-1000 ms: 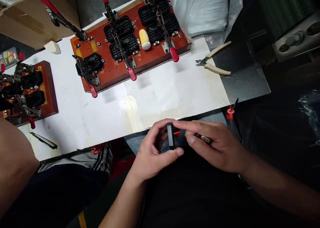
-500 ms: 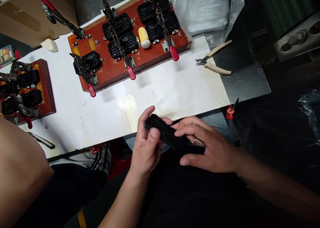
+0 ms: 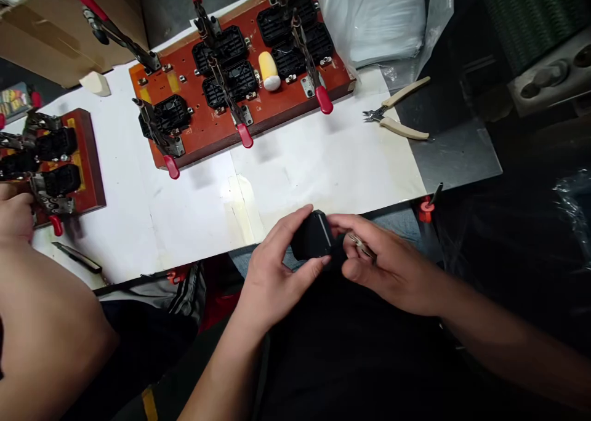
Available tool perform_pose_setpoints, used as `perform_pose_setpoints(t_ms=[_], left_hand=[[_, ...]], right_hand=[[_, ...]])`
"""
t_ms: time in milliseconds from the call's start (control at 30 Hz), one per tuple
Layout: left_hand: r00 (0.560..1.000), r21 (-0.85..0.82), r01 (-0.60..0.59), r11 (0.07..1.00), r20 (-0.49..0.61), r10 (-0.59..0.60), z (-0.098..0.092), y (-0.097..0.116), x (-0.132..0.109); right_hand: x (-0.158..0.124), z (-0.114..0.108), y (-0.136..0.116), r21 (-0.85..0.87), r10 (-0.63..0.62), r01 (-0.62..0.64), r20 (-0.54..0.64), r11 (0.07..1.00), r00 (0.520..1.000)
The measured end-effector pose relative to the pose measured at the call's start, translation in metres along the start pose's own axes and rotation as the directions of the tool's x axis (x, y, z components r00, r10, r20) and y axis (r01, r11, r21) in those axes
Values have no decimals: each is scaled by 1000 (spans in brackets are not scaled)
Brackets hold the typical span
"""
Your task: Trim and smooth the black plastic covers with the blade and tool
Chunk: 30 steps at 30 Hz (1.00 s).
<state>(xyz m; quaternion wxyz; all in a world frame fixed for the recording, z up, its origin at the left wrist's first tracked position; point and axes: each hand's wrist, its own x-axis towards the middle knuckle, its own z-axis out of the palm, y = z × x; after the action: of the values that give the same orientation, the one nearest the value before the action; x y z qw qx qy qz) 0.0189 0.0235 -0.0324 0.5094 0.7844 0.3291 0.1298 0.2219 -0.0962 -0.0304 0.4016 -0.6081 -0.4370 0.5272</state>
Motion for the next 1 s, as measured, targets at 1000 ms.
perform_pose_setpoints(t_ms=[1000], left_hand=[[988, -337, 136, 932, 115, -103, -10, 2, -3]], right_hand=[[5, -8, 0, -320, -449, 416, -35, 851, 893]])
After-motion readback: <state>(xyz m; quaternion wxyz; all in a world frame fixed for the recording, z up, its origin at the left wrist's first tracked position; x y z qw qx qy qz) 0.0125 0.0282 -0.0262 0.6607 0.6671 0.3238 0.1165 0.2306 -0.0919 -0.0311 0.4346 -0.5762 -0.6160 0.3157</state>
